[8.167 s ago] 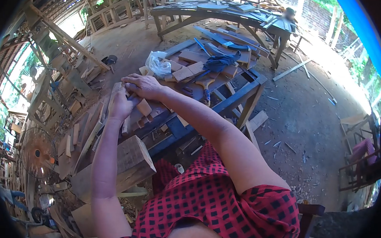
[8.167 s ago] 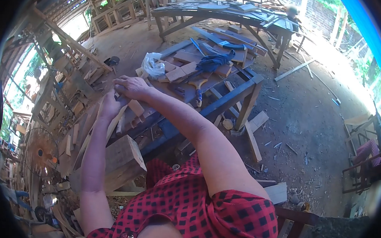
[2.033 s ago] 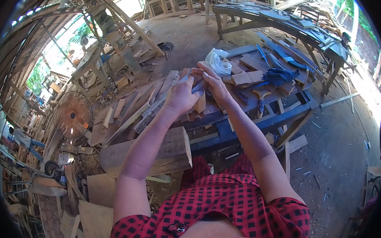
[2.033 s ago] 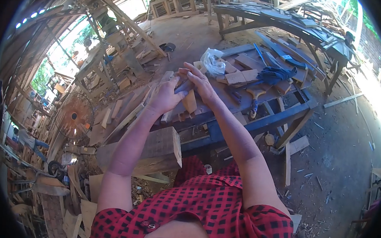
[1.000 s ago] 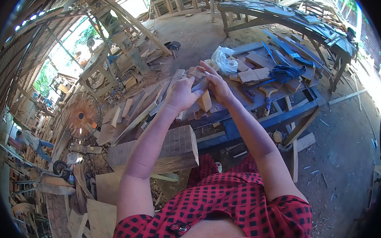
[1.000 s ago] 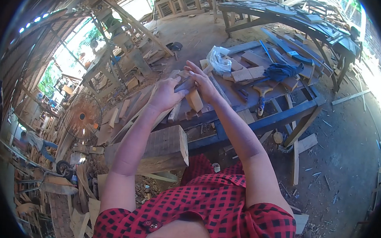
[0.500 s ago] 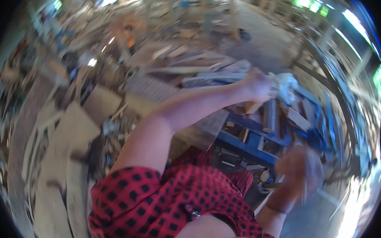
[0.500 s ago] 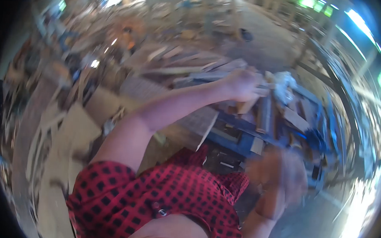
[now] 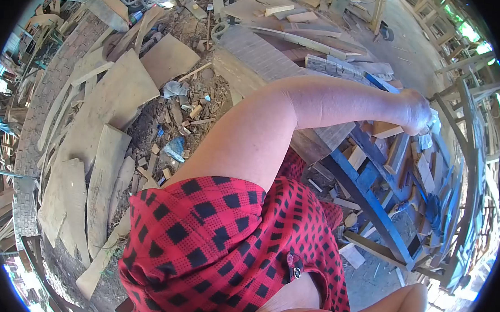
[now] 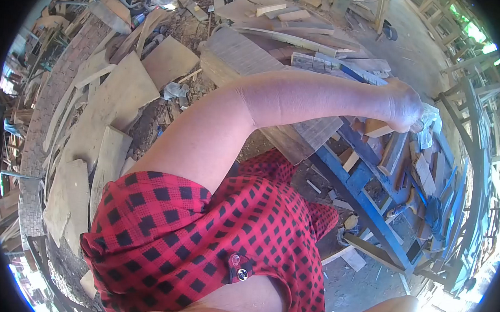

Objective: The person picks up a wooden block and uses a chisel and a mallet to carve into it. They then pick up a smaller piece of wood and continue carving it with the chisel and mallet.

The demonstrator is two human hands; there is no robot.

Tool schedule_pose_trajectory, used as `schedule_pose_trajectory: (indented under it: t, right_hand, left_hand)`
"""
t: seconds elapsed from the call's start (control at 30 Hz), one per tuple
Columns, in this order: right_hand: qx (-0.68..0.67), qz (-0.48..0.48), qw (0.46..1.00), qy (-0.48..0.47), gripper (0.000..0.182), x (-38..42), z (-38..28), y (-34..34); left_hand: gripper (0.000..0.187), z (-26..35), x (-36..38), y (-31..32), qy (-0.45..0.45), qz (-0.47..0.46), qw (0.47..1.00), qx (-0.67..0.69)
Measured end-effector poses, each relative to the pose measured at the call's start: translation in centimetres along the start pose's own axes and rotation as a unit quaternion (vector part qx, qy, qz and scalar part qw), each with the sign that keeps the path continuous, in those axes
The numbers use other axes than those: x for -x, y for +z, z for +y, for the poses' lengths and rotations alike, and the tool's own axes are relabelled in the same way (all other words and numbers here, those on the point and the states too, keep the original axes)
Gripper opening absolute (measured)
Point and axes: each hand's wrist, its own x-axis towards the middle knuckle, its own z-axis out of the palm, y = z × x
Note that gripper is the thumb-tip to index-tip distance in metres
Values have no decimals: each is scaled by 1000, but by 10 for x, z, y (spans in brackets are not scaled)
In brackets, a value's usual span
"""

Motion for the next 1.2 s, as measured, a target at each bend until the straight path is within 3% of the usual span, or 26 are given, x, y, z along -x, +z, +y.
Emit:
schedule_pose_trajectory:
  t: [0.43, 0.8, 0.87, 1.03, 1.2]
  right_hand:
    - [-73, 92, 993, 24, 16, 5, 22, -15]
    - [-138, 133, 981, 15, 19, 16, 32, -16]
    - [-148, 144, 978, 18, 19, 18, 35, -16]
    - [-165, 152, 973, 55, 21, 48, 46, -16]
    - [-182, 171, 966, 75, 23, 67, 56, -18]
  left_hand:
    - [33, -9, -15, 18, 24, 64, 998, -15]
    - [37, -8, -14, 13, 9, 30, 1000, 0]
    - [31, -7, -13, 10, 5, 18, 1000, -7]
    - [36, -9, -14, 15, 25, 41, 999, -1]
    - [34, -10, -20, 17, -1, 0, 1000, 9]
